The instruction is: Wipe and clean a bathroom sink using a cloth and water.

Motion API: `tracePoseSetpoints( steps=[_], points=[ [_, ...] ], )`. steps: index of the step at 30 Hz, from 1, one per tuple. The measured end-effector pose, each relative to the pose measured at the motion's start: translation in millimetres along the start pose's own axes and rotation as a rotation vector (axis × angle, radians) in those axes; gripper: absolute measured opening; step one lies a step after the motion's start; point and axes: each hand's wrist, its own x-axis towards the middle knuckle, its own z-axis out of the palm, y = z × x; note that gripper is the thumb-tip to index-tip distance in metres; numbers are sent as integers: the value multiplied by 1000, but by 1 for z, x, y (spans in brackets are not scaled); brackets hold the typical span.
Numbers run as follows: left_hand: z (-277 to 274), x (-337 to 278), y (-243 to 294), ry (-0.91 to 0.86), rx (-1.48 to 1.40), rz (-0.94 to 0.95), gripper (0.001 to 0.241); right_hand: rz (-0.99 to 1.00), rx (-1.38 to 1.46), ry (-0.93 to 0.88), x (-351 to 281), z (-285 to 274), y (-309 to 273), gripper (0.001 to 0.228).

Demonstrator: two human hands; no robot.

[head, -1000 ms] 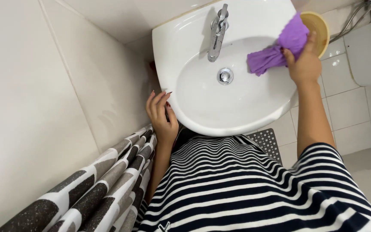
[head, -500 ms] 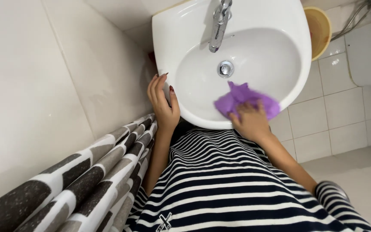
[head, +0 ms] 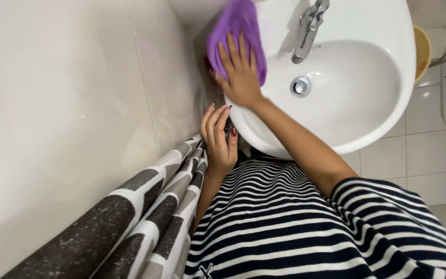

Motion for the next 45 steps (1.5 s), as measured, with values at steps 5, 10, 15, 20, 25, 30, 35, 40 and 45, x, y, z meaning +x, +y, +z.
tracePoseSetpoints(
  steps=[5, 10, 15, 20, 25, 30, 35, 40, 45],
  points=[
    [-13, 0, -2, -51, -38, 13, 45, -126, -114, -41, 12, -25, -22, 71],
    [-12, 2, -14, -72, -59, 30, 47, -203, -114, -224, -76, -31, -48, 66],
    [-18, 17, -11, -123, -75, 57, 47, -177, -73, -200, -54, -23, -32, 67],
    [-20, 15, -8, -120, -110, 33, 48, 200, -259, 17, 41, -22, 27, 75],
    [-24, 11, -12, -139, -111, 22, 45, 446, -293, 174, 63, -24, 68, 74],
    [-31, 0, -15, -186, -103, 70, 44, 569, -322, 237, 33, -4, 34, 74],
    [-15, 3, -16, -223, -78, 100, 39, 121, -301, 98, -29, 17, -28, 74],
    [13, 24, -16, -154, -87, 124, 40, 84, -122, 60, -83, -1, -38, 72],
    [39, 33, -32, -6, -114, 2, 40, 110, -39, 94, -62, -28, 0, 78]
  ],
)
